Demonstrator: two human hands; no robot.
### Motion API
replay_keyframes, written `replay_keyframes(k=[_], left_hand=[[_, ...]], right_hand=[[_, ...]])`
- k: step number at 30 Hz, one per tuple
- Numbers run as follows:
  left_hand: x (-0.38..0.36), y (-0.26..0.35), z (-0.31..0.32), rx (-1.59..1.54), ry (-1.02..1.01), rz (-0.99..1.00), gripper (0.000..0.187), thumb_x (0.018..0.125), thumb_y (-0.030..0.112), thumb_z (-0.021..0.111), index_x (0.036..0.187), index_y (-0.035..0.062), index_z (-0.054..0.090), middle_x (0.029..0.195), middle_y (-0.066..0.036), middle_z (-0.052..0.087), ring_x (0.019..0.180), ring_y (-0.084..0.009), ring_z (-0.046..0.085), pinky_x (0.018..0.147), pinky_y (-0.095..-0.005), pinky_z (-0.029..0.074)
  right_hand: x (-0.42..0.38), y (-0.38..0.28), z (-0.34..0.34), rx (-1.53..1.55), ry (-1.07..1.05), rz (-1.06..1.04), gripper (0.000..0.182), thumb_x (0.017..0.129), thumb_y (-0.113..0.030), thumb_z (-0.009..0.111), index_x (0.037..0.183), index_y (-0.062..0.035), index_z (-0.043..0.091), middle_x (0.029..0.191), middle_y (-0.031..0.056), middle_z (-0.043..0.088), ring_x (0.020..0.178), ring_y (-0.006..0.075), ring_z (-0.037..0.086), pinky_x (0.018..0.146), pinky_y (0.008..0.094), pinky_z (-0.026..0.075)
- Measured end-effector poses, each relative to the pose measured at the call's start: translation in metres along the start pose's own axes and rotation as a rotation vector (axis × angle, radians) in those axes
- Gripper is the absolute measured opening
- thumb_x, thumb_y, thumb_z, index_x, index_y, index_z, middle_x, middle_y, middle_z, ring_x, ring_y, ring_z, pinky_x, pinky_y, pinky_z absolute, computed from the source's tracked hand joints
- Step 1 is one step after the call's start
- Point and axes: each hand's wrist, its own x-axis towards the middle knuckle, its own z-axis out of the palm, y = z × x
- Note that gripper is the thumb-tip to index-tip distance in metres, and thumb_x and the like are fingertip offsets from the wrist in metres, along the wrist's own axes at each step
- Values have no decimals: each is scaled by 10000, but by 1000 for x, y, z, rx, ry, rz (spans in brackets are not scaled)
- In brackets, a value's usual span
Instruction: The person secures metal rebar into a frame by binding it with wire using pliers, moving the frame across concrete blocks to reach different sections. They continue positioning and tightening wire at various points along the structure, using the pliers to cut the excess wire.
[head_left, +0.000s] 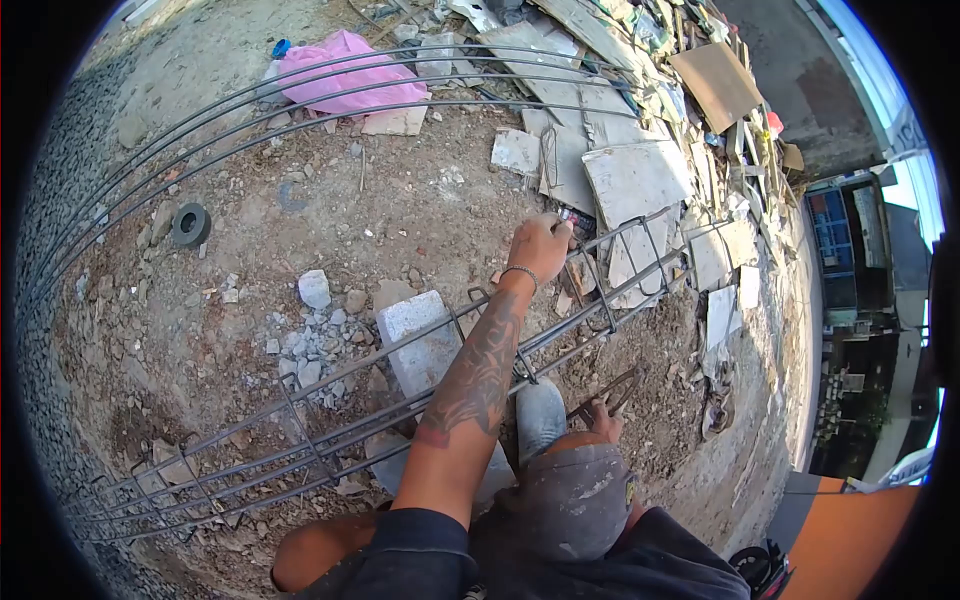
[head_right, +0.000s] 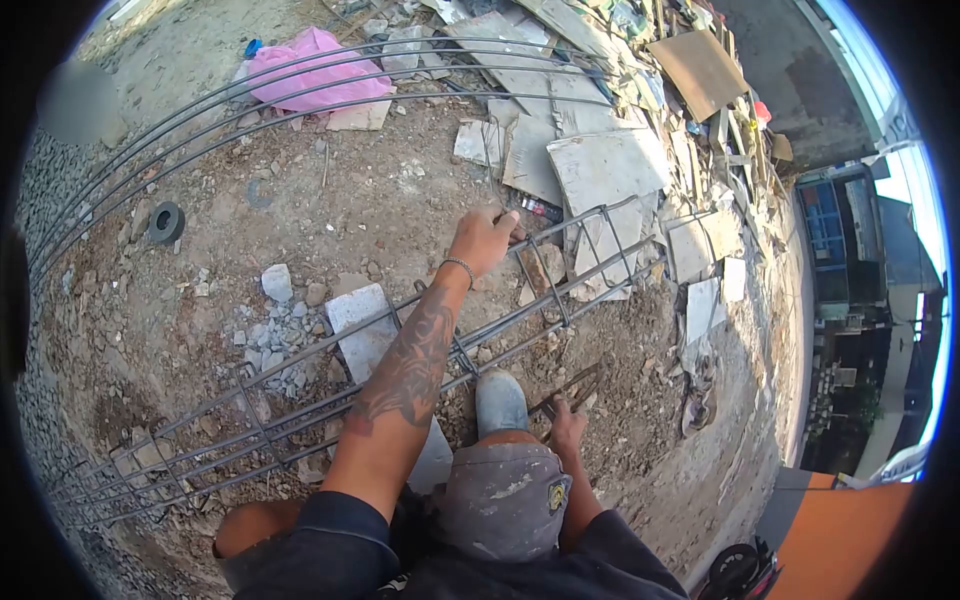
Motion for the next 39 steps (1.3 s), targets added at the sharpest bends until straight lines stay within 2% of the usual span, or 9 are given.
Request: replay_keyframes(k=[5, 9, 12, 17, 20, 23, 27, 32, 39], left_hand=[[-2, 5, 0, -36, 22, -26, 306, 852, 238, 503, 791, -34, 631, 762, -107, 673, 715, -196, 646, 693, -313, 490], [3, -5, 5, 9, 23, 25, 302, 862, 229, 503, 839, -50, 615, 759, -115, 670, 695, -191, 647, 673, -310, 495], [8, -9, 7, -95, 22, -22, 285, 882, 187, 490, 855, -79, 589, 745, -140, 659, 692, -173, 649, 622, -277, 503], [4, -8, 5, -145, 59, -14, 286, 875, 192, 497, 846, -76, 589, 748, -138, 660, 658, -189, 652, 622, -293, 509], [0, -3, 4, -80, 88, 17, 293, 829, 233, 496, 739, -10, 632, 698, -115, 653, 686, -260, 625, 715, -353, 480], [-3, 1, 1, -156, 80, -47, 293, 831, 237, 499, 725, -3, 630, 690, -123, 646, 683, -267, 621, 709, -348, 481], [-3, -4, 0, -90, 85, -9, 289, 840, 230, 525, 720, -17, 617, 681, -126, 644, 671, -247, 627, 688, -339, 485], [-3, 3, -2, -97, 60, -59, 261, 867, 179, 531, 777, -61, 585, 724, -129, 651, 695, -187, 656, 648, -292, 513], [-6, 5, -2, -47, 61, -12, 275, 869, 192, 522, 772, -55, 594, 712, -127, 651, 664, -187, 650, 639, -301, 507]], right_hand=[[7, -146, -35, -166, -228, -139, 242, 889, -220, 483, 899, 19, 522, 747, 133, 589, 647, 227, 612, 585, 333, 525], [28, -248, -44, -415, -401, -237, 328, 927, -346, 421, 844, -48, 531, 670, 29, 510, 606, 146, 540, 590, 282, 483], [32, -306, -22, -540, -622, -281, 311, 944, -325, 395, 837, -57, 510, 759, 40, 523, 679, 131, 536, 617, 272, 476], [29, -342, 24, -263, -1007, 61, 275, 962, -274, 347, 832, -61, 464, 698, 68, 499, 709, 184, 594, 573, 313, 502], [51, -355, 40, -554, -1177, -13, 246, 960, -271, 366, 860, -68, 461, 657, 54, 491, 679, 182, 600, 581, 302, 498], [50, -385, 65, -1117, -1108, -557, 354, 943, -328, 419, 786, -26, 515, 627, 23, 517, 646, 143, 571, 599, 293, 445], [52, -417, 92, -1549, -987, -1419, 216, 828, -244, 558, 776, -37, 594, 723, 124, 582, 708, 313, 564, 692, 409, 410], [35, -445, 121, -1760, -970, -1677, 198, 752, -280, 635, 724, -84, 642, 765, 38, 603, 847, 193, 540, 807, 346, 364], [6, -448, 147, -1847, -824, -1993, 216, 703, -285, 682, 748, -75, 659, 925, 44, 612, 1051, 211, 490, 935, 365, 342]])
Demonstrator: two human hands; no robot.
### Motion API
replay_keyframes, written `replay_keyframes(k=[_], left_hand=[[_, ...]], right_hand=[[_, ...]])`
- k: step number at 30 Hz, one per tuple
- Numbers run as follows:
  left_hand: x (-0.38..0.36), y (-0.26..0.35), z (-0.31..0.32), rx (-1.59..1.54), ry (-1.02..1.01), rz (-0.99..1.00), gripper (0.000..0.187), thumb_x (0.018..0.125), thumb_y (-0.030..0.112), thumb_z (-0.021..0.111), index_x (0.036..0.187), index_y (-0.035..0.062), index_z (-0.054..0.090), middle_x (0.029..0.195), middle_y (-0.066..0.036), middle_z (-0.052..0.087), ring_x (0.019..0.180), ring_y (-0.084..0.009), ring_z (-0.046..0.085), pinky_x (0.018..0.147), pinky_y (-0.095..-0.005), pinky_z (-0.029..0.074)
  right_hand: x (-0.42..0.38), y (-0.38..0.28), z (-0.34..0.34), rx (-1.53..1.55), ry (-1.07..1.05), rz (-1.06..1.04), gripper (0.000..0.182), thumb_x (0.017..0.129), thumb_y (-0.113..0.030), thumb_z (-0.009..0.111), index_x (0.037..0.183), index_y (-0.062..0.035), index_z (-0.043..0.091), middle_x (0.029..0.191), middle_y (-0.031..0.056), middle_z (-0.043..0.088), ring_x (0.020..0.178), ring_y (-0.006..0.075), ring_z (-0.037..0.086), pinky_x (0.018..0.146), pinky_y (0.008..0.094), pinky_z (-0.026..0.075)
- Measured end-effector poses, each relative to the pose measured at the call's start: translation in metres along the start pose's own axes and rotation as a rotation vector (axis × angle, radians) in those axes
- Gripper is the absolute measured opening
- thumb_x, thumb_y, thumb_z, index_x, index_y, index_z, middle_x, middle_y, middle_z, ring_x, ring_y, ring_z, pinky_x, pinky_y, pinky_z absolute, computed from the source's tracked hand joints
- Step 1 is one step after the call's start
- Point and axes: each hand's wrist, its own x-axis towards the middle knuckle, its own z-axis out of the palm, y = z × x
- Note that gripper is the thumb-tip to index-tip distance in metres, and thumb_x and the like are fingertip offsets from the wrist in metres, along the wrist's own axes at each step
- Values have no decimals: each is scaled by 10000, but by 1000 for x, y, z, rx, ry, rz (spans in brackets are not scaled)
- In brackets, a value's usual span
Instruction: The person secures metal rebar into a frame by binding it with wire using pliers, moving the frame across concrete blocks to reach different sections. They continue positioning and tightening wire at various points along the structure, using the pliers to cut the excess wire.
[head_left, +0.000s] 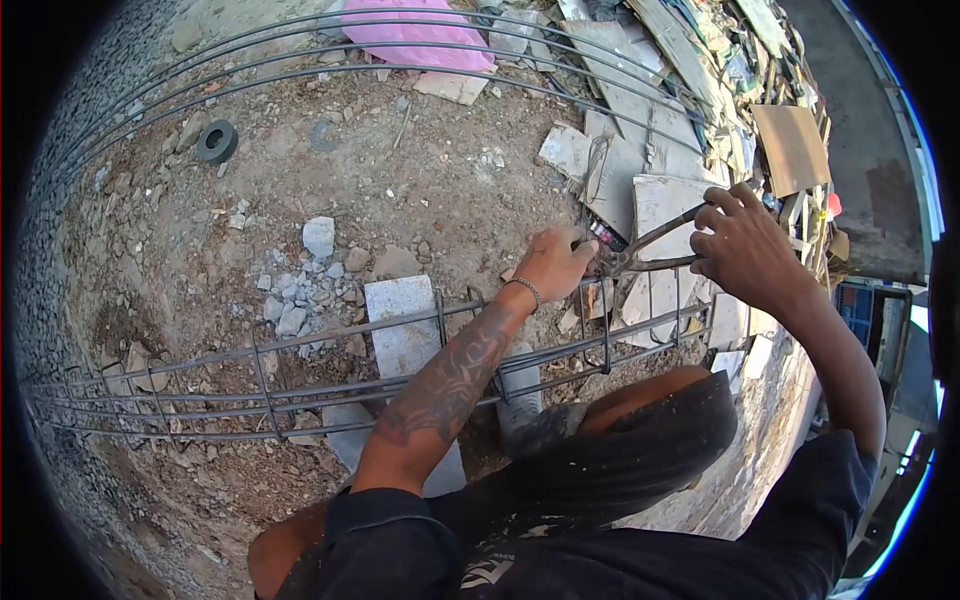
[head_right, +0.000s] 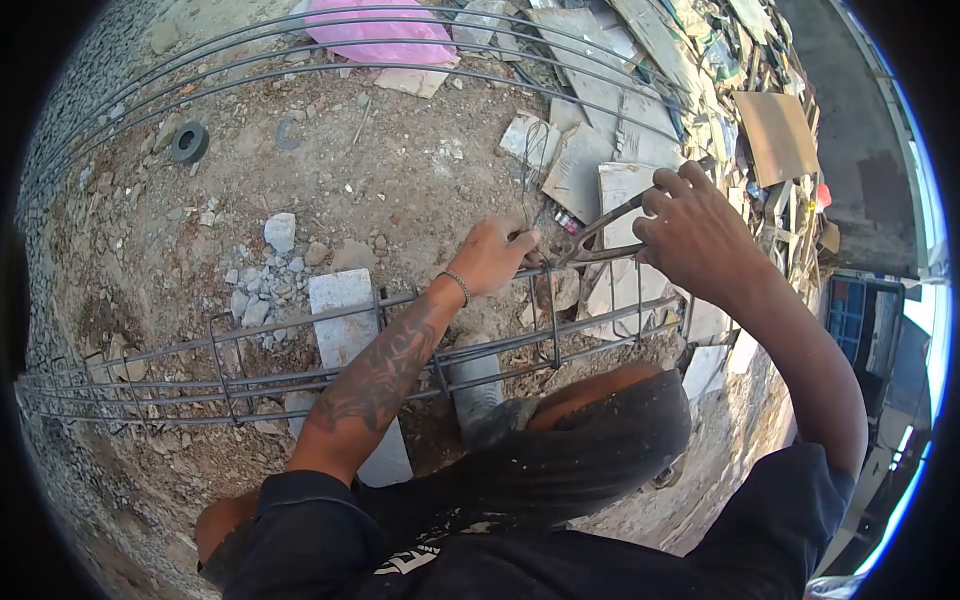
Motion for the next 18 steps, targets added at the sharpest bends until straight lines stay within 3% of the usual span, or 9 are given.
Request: replay_keyframes(k=[2, 4, 7, 9, 10, 12, 18], left_hand=[[1, -2, 2, -11, 0, 1, 281, 870, 197, 518, 775, -56, 598, 711, -127, 650, 667, -191, 650, 643, -303, 505], [2, -5, 3, -19, 4, 4, 288, 871, 202, 514, 778, -56, 602, 709, -127, 650, 670, -194, 650, 647, -304, 504], [4, -8, 6, 41, 49, 44, 301, 866, 213, 515, 776, -60, 604, 711, -131, 651, 671, -201, 648, 653, -312, 502], [3, -8, 7, -46, 61, 9, 301, 832, 246, 519, 747, -33, 596, 713, -238, 587, 734, -378, 592, 711, -416, 460], [3, -7, 8, -51, 62, 9, 301, 832, 246, 519, 747, -33, 596, 713, -238, 587, 734, -378, 592, 711, -416, 460], [2, -6, 7, 32, 95, 60, 319, 849, 242, 532, 775, -59, 605, 706, -168, 636, 658, -260, 632, 653, -349, 487], [-3, 2, 2, 60, 101, 57, 338, 838, 272, 534, 808, -58, 608, 696, -221, 597, 703, -351, 597, 694, -403, 452]], right_hand=[[6, -1, -3, -12, -33, 8, 224, 710, -290, 681, 756, -71, 666, 972, 55, 611, 1118, 222, 460, 973, 374, 321], [11, 0, -8, -76, -57, -56, 209, 716, -296, 666, 741, -90, 683, 876, 41, 618, 1024, 206, 501, 933, 361, 347], [17, -1, -18, -74, -121, -55, 207, 708, -300, 672, 733, -95, 686, 866, 38, 618, 1025, 201, 502, 933, 359, 348], [21, -2, -19, -79, -133, -70, 204, 706, -300, 674, 735, -98, 686, 861, 36, 618, 1020, 200, 504, 930, 357, 349], [23, -2, -20, -75, -145, -83, 202, 703, -299, 676, 738, -101, 687, 856, 34, 619, 1015, 199, 506, 928, 354, 351], [27, -4, -20, -78, -134, -99, 199, 702, -299, 676, 737, -103, 686, 845, 33, 616, 1001, 196, 509, 920, 352, 356], [47, -5, -29, -104, -170, -133, 181, 689, -279, 689, 730, -104, 678, 813, 34, 605, 916, 194, 537, 874, 337, 383]])
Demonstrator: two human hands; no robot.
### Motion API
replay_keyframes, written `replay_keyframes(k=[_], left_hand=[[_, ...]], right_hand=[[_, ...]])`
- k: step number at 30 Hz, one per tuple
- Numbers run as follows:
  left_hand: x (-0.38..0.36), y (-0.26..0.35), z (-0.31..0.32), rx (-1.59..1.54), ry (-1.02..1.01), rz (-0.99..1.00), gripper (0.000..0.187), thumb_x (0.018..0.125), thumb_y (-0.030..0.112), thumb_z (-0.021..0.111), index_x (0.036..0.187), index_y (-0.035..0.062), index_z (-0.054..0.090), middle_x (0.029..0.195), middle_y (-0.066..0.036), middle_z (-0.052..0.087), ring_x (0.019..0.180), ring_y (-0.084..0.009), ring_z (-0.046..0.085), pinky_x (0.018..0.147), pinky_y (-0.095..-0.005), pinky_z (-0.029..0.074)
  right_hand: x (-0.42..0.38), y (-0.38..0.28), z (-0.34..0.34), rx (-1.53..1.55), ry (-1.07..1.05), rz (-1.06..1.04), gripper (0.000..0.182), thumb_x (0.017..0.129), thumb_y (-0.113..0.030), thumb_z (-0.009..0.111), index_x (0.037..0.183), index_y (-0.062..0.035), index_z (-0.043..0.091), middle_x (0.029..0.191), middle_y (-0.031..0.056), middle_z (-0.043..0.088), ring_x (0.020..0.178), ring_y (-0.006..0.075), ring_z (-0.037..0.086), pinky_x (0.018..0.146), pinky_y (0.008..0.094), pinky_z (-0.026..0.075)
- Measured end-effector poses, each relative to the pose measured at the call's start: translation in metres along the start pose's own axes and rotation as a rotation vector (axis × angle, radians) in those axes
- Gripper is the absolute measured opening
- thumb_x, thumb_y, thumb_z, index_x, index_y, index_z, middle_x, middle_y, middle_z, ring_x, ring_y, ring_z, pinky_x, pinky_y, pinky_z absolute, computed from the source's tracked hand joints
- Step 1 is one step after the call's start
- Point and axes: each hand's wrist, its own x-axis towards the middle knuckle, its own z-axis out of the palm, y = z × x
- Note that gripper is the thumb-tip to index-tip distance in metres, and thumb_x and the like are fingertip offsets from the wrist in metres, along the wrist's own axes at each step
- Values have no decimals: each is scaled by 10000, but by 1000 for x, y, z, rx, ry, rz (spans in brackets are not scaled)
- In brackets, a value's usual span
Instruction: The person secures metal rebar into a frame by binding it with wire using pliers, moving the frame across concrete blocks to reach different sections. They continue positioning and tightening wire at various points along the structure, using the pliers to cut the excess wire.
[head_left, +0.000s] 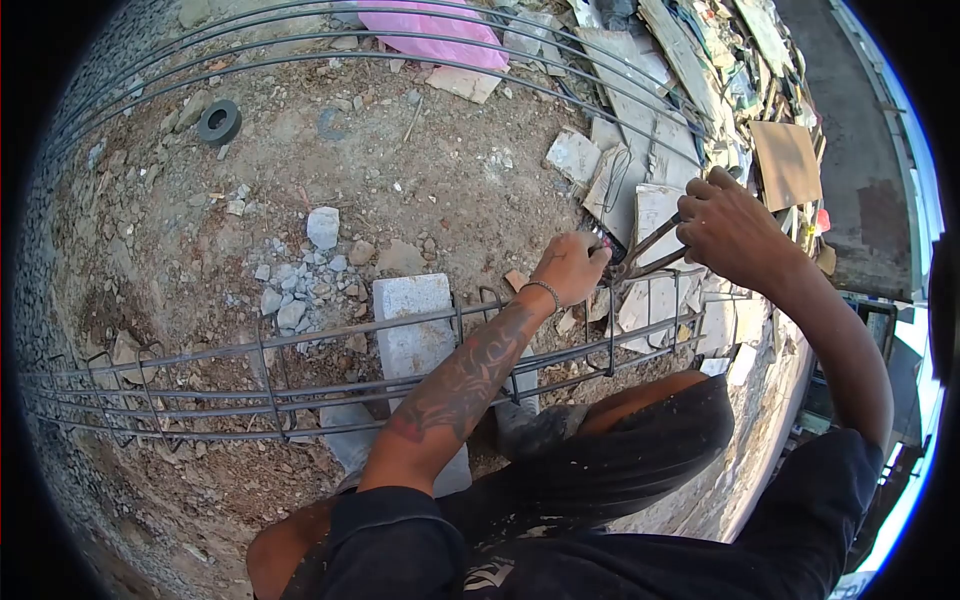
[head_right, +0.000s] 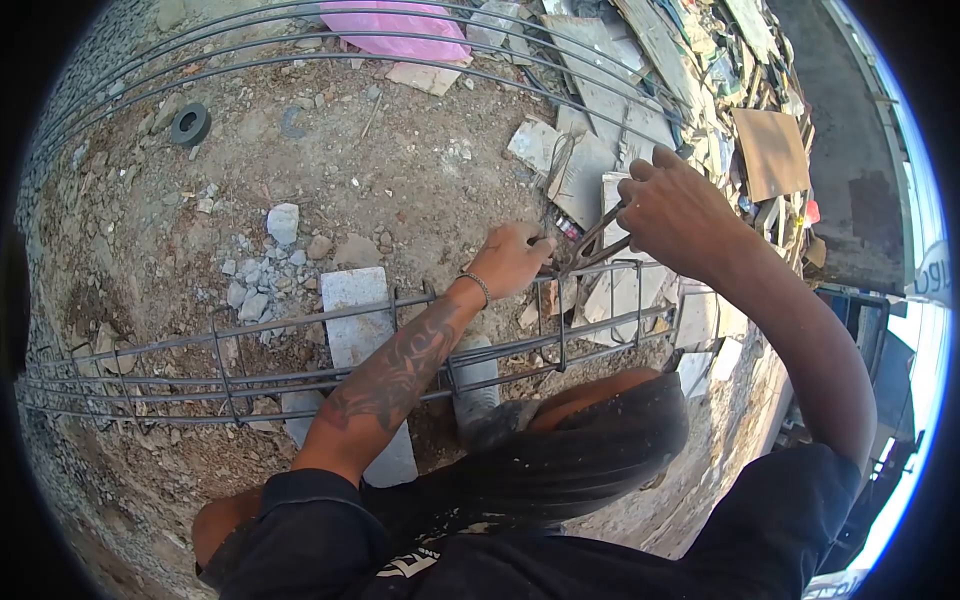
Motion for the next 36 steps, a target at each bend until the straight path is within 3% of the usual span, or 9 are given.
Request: replay_keyframes(k=[13, 15, 20, 23, 26, 30, 32, 34, 36], left_hand=[[9, 5, 3, -117, -87, 76, 457, 706, 414, 641, 745, -39, 597, 710, -185, 618, 739, -353, 602, 709, -409, 457], [18, 22, 0, 38, -67, 262, 363, 734, 282, 690, 880, -34, 589, 674, -33, 569, 655, -172, 567, 651, -315, 466], [33, 26, 26, -438, -317, 154, 240, 744, 171, 700, 833, -18, 583, 657, -1, 559, 577, -76, 557, 540, -227, 459], [26, 34, 30, -469, -166, 106, 193, 766, 110, 661, 676, -9, 538, 550, -34, 541, 445, -100, 540, 412, -253, 425], [16, 51, 23, -373, -141, 76, 256, 774, 152, 671, 648, -18, 528, 551, -42, 539, 456, -110, 555, 430, -245, 461], [16, 40, 26, -391, -72, 78, 212, 755, 147, 690, 685, -13, 570, 549, -24, 558, 443, -106, 534, 419, -253, 432], [23, 37, 11, -302, -226, 137, 207, 767, 165, 683, 757, -19, 591, 598, -33, 588, 486, -110, 550, 458, -234, 443], [28, 48, 9, -788, -378, 140, 206, 785, 210, 671, 796, 27, 578, 608, -44, 574, 549, -130, 578, 479, -221, 411], [30, 52, 14, -756, -397, 55, 218, 813, 246, 635, 774, 52, 542, 608, -14, 521, 503, -106, 500, 443, -206, 324]], right_hand=[[22, 8, -28, -106, -4, 84, 369, 548, -426, 773, 639, -92, 644, 646, 47, 623, 736, 175, 582, 846, 294, 378], [24, 3, -29, -168, 40, 36, 309, 571, -394, 762, 598, -112, 638, 632, 17, 621, 762, 153, 574, 857, 291, 375], [18, 0, -31, -170, 63, 30, 264, 559, -300, 767, 702, -102, 668, 695, 23, 633, 807, 156, 575, 868, 298, 376], [2, 10, -5, 551, 793, 149, 573, 625, -363, 762, 1064, -67, 545, 926, 97, 621, 862, 235, 603, 776, 381, 459], [25, -19, 32, 1605, 1204, 554, 545, 808, -477, 612, 1065, -7, 516, 882, 108, 601, 813, 181, 610, 691, 292, 481], [44, -23, 24, 2032, 1176, 427, 485, 912, -480, 434, 691, -50, 470, 547, 11, 414, 475, 104, 398, 465, 241, 353], [40, -17, 25, 2150, 1106, 245, 500, 910, -502, 411, 656, -70, 410, 526, -1, 357, 443, 92, 331, 433, 236, 307], [38, -6, 37, 2264, 813, -393, 508, 907, -509, 400, 643, -76, 386, 509, -2, 326, 422, 96, 323, 407, 241, 294], [39, -3, 42, 2255, 820, -414, 510, 904, -506, 401, 627, -80, 364, 491, -8, 288, 405, 91, 311, 387, 244, 290]])
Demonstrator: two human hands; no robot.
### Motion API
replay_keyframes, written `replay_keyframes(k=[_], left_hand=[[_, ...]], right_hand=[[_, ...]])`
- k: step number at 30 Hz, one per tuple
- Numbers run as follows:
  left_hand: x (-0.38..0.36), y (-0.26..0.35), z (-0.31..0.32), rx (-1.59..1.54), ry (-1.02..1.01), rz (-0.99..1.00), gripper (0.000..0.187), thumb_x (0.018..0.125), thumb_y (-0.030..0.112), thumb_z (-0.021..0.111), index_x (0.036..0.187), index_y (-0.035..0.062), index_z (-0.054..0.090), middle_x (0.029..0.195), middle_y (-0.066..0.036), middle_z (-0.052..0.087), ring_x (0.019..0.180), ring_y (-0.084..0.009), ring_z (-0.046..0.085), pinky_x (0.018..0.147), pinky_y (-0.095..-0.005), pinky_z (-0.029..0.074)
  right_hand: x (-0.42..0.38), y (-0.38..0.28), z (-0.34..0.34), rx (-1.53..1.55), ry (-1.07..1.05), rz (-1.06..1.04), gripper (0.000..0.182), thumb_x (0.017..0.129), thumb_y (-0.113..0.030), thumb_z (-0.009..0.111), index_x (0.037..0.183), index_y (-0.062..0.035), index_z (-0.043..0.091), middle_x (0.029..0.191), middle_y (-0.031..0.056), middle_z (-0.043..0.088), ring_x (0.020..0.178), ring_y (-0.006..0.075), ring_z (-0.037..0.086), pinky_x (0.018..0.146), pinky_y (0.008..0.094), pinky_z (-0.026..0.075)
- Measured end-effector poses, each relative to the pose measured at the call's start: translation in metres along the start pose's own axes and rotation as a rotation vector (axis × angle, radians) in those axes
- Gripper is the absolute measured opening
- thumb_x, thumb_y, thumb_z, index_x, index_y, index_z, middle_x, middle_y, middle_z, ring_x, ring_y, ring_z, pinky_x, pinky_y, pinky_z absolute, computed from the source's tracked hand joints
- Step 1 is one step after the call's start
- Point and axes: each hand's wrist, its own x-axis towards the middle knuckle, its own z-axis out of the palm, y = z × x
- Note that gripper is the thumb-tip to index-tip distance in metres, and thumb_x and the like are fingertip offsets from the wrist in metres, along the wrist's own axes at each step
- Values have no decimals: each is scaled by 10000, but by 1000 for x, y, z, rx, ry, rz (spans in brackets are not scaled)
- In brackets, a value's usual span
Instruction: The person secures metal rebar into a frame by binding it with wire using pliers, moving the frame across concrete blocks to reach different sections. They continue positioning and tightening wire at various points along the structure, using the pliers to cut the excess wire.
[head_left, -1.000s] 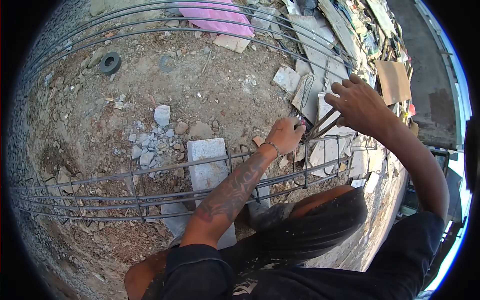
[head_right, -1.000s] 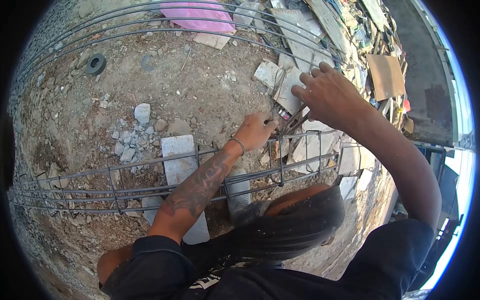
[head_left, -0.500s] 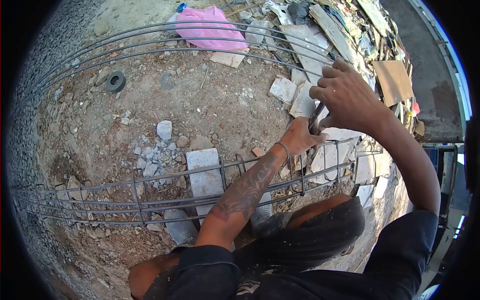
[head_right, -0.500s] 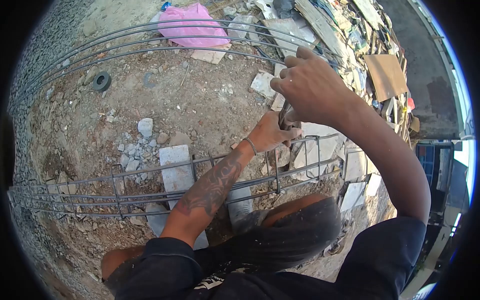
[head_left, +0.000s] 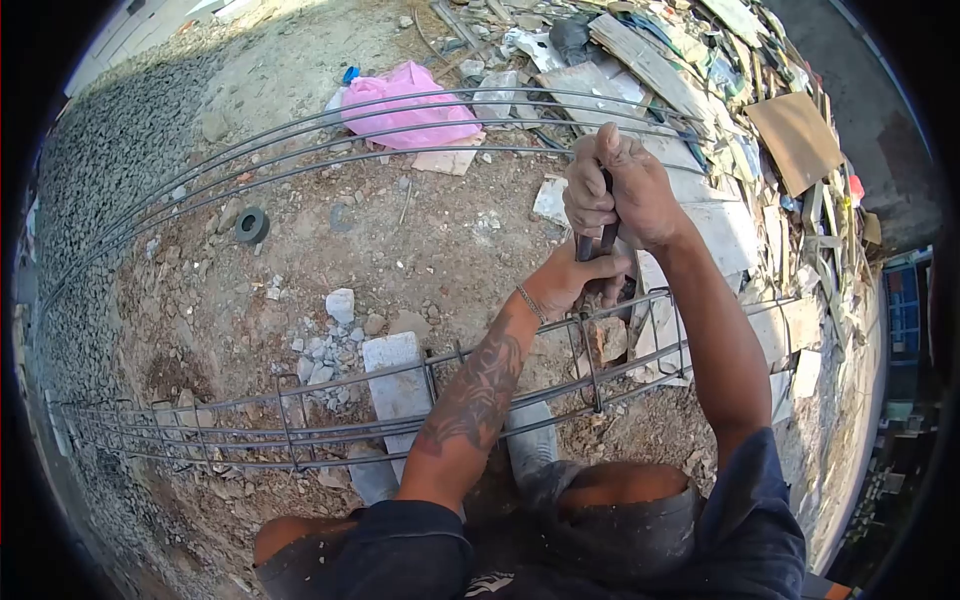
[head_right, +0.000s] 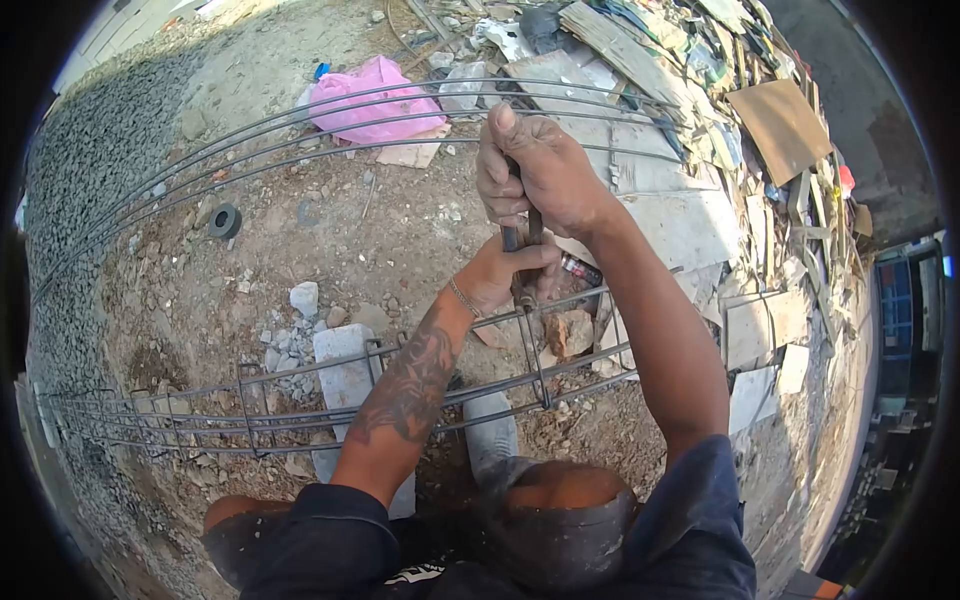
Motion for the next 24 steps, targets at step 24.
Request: replay_keyframes(k=[24], left_hand=[[25, -3, 14, 599, 38, 156, 240, 778, 218, 693, 858, 11, 600, 623, 10, 548, 521, -122, 478, 497, -273, 388]], right_hand=[[-39, 17, -45, 290, 257, -318, 439, 889, -441, 496, 658, -72, 440, 507, -12, 365, 432, 80, 340, 388, 217, 316]])
